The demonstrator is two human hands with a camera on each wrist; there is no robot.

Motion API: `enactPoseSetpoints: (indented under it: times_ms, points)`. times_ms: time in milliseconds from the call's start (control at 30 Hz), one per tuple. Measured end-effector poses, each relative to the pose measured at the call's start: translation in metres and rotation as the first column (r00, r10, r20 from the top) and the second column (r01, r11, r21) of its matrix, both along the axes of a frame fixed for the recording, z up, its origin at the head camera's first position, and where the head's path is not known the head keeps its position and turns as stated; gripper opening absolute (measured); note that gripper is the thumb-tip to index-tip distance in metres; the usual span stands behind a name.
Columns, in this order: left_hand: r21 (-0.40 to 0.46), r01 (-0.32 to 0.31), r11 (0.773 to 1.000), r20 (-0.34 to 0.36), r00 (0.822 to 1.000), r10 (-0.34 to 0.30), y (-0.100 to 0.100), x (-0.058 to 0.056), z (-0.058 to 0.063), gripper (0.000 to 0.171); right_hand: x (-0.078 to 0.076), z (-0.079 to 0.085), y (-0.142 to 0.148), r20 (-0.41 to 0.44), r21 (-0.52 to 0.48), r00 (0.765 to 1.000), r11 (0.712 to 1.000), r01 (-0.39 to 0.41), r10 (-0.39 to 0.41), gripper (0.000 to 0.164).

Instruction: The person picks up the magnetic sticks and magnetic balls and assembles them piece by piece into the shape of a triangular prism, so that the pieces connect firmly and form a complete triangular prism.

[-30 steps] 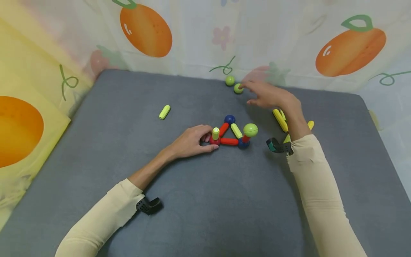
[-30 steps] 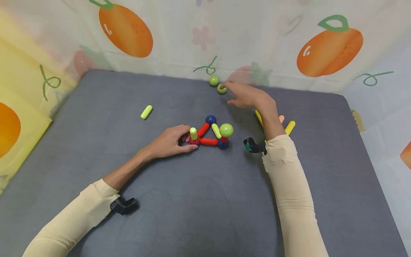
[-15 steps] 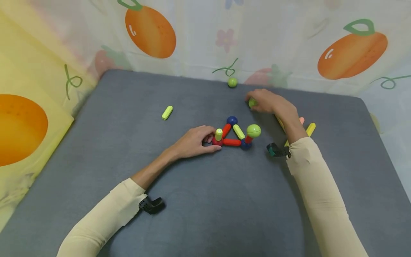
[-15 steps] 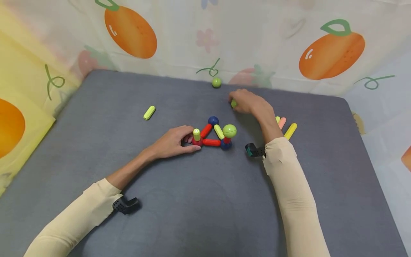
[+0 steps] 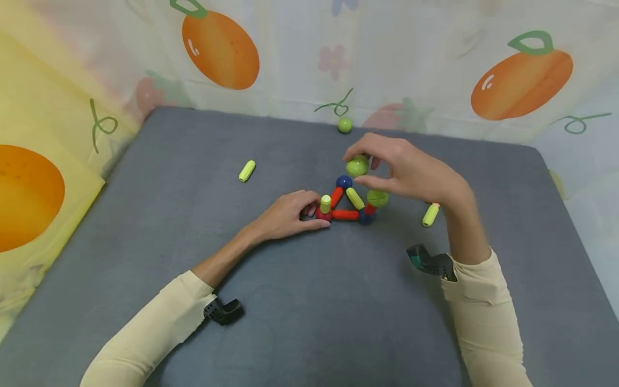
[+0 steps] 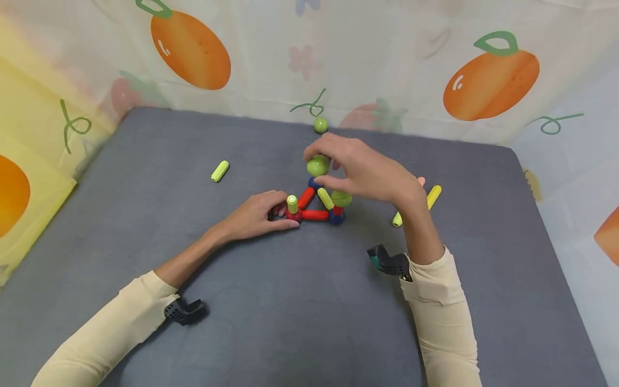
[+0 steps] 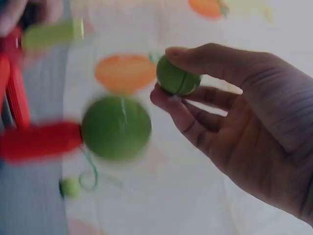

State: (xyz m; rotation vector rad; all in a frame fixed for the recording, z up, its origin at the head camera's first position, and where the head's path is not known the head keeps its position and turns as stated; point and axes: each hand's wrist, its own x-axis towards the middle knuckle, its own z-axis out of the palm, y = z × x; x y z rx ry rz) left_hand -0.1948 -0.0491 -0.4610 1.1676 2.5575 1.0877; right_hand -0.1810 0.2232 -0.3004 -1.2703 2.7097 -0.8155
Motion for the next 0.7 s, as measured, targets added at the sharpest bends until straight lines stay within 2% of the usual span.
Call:
enactPoseSetpoints:
  times_ms: [100,200,433,567,700]
  points:
    - [0.01,0.006,1.0,-0.004,1.0,-0.005,-0.001,0.0,-0.001,0.031,0.01,-0.001,-0.02,0.004,0.008,0.994,0.994,-0.108,0.108,0.027]
    - [0.018,0.009,1.0,0.0,1.0,-0.009,0.0,-0.001,-0.002,0.032,0.016,-0.007,-0.035,0.031,0.061,0.99,0.989,-0.138,0.137,0.025]
    - [0.011,0.001,1.0,0.019,1.0,-0.001,0.0,0.0,-0.001,0.035,0.016,-0.018,-0.045,0.041,0.201,0.994,0.974,-0.107,0.101,0.029]
    - [0.013,0.004,1.0,0.001,1.0,-0.004,0.0,-0.001,-0.001,0.035,0.018,-0.01,-0.037,0.034,0.222,0.997,0.972,-0.079,0.073,0.034]
    - [0.013,-0.004,1.0,-0.01,1.0,0.004,0.0,-0.001,-0.001,0.035,0.017,0.001,-0.018,0.056,0.22,0.998,0.975,-0.015,0.003,0.038]
